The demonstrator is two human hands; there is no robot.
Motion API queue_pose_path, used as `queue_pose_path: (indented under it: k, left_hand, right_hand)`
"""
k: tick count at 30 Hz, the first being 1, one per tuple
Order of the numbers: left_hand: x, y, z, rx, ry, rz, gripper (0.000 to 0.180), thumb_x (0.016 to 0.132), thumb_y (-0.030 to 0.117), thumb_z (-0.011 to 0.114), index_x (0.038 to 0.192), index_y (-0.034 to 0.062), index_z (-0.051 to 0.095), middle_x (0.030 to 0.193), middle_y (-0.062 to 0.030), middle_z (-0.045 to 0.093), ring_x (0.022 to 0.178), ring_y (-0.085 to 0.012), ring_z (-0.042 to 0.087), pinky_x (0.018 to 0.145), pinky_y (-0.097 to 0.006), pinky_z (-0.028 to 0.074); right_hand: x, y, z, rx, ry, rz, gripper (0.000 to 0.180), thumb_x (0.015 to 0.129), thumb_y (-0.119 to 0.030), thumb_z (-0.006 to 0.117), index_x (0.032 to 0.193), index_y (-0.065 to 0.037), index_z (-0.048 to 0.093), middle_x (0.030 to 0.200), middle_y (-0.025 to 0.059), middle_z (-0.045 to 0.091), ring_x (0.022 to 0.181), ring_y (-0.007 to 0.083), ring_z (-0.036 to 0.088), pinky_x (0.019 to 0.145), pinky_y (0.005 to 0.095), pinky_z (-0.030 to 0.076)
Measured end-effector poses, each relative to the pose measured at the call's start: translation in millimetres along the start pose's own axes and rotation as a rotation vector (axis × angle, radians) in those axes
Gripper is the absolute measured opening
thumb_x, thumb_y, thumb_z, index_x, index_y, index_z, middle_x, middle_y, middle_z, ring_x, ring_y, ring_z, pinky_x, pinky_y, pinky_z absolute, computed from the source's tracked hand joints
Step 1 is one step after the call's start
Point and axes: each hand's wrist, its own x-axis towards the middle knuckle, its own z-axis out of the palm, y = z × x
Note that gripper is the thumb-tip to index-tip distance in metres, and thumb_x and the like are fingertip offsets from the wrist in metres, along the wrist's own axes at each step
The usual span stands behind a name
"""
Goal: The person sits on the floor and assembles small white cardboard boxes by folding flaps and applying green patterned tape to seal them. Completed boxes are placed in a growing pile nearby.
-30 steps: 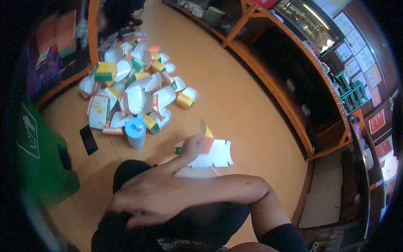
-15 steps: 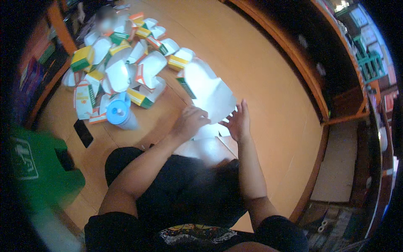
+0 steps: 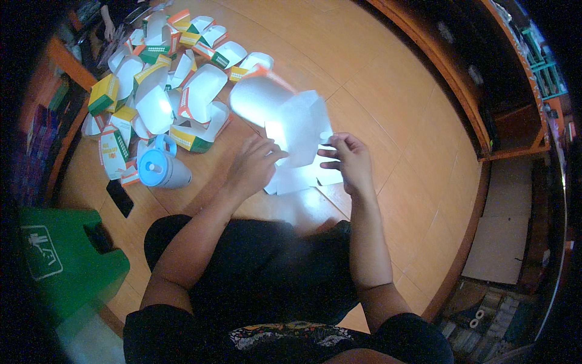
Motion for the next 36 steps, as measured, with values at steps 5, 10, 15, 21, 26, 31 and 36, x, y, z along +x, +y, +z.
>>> queue_pose_path:
  k: [5,10,15,21,26,31,36]
  left_hand:
    - [9,38,-15,-0.329,-0.183,-0.331,0.018,0.084,0.014,0.064,0.100,0.0073,0.061,0.096,-0.0076,0.063,0.097,-0.0239,0.061,0.086,-0.038,0.046]
    - [-3,31,11,-0.844,-0.015,-0.577,0.012,0.093,0.014,0.059,0.097,0.0027,0.058,0.084,-0.0049,0.063,0.078,-0.0118,0.061,0.070,-0.028,0.051]
    - [-6,32,17,-0.989,0.061,-0.608,0.011,0.096,0.010,0.054,0.098,-0.0007,0.055,0.081,-0.0044,0.061,0.071,-0.0107,0.061,0.064,-0.025,0.052]
    - [-3,25,10,-1.214,0.213,-0.788,0.015,0.099,0.014,0.049,0.098,-0.0005,0.053,0.079,-0.0066,0.060,0.071,-0.0144,0.062,0.066,-0.028,0.054]
    - [-3,23,8,-1.336,0.234,-0.766,0.017,0.100,0.017,0.048,0.102,0.0001,0.052,0.080,-0.0085,0.059,0.069,-0.0159,0.061,0.066,-0.031,0.054]
    - [1,25,13,-1.435,0.294,-0.768,0.019,0.099,0.015,0.048,0.102,-0.0026,0.052,0.083,-0.0089,0.060,0.069,-0.0159,0.063,0.064,-0.029,0.056]
    - [-2,24,14,-1.415,0.290,-0.779,0.020,0.100,0.018,0.047,0.105,-0.0011,0.051,0.085,-0.0079,0.058,0.071,-0.0150,0.061,0.066,-0.029,0.055]
  right_hand:
    - [2,30,27,-0.088,0.031,-0.069,0.018,0.095,-0.012,0.054,0.095,0.005,0.057,0.091,0.0141,0.064,0.079,0.0238,0.069,0.057,0.0323,0.060]
    - [-4,39,50,-0.042,0.015,-0.113,0.018,0.097,-0.016,0.054,0.097,0.002,0.055,0.093,0.0099,0.060,0.082,0.0217,0.067,0.063,0.0334,0.061]
    - [-7,44,54,-0.049,0.007,-0.192,0.019,0.097,-0.012,0.051,0.100,0.006,0.054,0.099,0.0165,0.062,0.092,0.0250,0.067,0.068,0.0357,0.062]
    - [-2,46,53,-0.064,-0.087,-0.391,0.011,0.096,-0.007,0.050,0.097,0.002,0.055,0.102,0.0109,0.058,0.092,0.0183,0.062,0.072,0.0337,0.062]
    - [-10,42,66,-0.471,-0.096,-0.645,0.005,0.091,-0.001,0.054,0.092,0.003,0.057,0.103,0.0117,0.056,0.093,0.0176,0.061,0.071,0.0312,0.060]
    - [0,56,63,-0.302,-0.035,-0.607,0.005,0.091,-0.001,0.055,0.091,0.003,0.057,0.103,0.0122,0.055,0.093,0.0175,0.060,0.071,0.0296,0.060]
    - [-4,53,71,-0.204,-0.068,-0.548,0.007,0.092,-0.003,0.055,0.091,0.004,0.056,0.103,0.0121,0.053,0.093,0.0176,0.059,0.073,0.0303,0.060]
